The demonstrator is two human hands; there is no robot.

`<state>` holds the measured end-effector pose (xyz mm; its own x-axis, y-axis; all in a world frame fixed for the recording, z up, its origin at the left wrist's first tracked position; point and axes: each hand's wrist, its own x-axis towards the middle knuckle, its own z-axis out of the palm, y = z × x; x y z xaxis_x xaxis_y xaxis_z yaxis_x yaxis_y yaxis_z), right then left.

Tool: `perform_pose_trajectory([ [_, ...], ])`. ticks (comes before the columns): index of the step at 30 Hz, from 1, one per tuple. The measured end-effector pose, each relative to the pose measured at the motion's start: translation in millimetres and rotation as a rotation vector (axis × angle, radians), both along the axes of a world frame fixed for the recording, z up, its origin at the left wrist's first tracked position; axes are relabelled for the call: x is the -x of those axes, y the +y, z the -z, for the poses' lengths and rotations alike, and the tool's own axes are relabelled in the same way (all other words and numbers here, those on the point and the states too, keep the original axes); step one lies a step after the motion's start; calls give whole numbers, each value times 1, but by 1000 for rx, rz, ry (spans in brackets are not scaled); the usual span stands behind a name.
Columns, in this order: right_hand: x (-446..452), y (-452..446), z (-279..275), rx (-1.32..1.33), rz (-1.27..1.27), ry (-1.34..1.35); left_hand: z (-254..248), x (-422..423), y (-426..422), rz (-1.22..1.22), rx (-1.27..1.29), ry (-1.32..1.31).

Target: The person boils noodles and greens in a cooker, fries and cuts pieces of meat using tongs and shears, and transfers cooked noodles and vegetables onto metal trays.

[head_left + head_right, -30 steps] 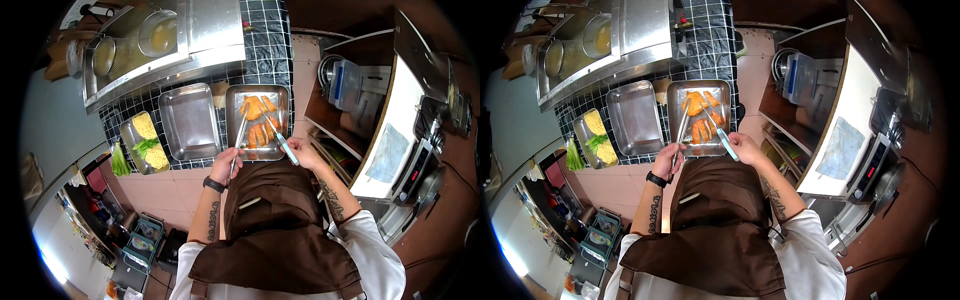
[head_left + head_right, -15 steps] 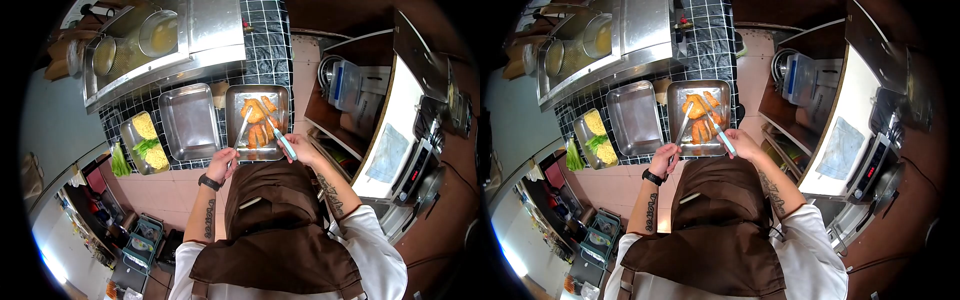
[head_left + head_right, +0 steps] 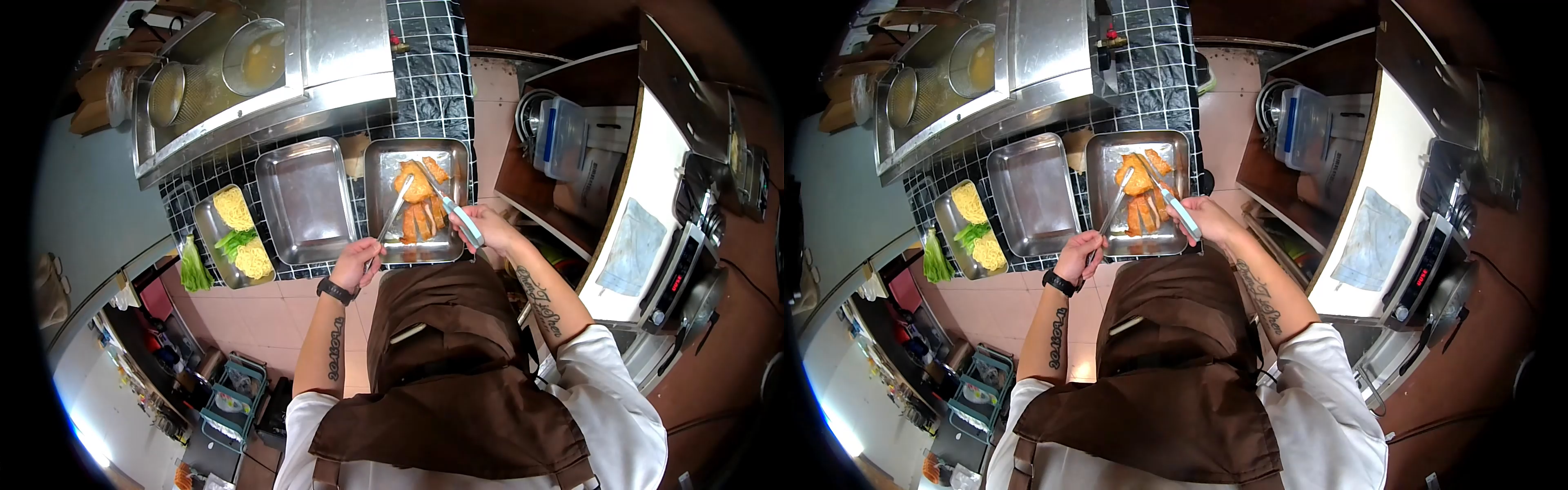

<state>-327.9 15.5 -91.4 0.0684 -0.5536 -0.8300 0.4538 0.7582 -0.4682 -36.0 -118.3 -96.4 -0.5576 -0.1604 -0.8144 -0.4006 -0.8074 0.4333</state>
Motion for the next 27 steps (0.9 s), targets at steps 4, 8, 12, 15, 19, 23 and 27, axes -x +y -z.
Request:
perform_pose_trajectory([
  [4, 7, -19, -17, -106, -2, 25, -3, 1, 0, 13, 13, 18],
  [8, 8, -10, 6, 19, -81, 119, -3, 1, 1, -27, 14, 2],
  [12, 2, 17, -8, 22, -33, 168, -5, 1, 6, -85, 38, 36],
  [15, -2, 41, -21, 2, -136, 184, -5, -1, 11, -121, 38, 48],
  [19, -15, 43, -22, 30, -279, 170, -8, 3, 17, -148, 1, 56],
  [23, -22, 33, -14, 43, -240, 199, -9, 6, 21, -96, 6, 25],
  [27, -30, 34, -9, 42, -167, 184, -12, 6, 22, -126, -30, 21],
])
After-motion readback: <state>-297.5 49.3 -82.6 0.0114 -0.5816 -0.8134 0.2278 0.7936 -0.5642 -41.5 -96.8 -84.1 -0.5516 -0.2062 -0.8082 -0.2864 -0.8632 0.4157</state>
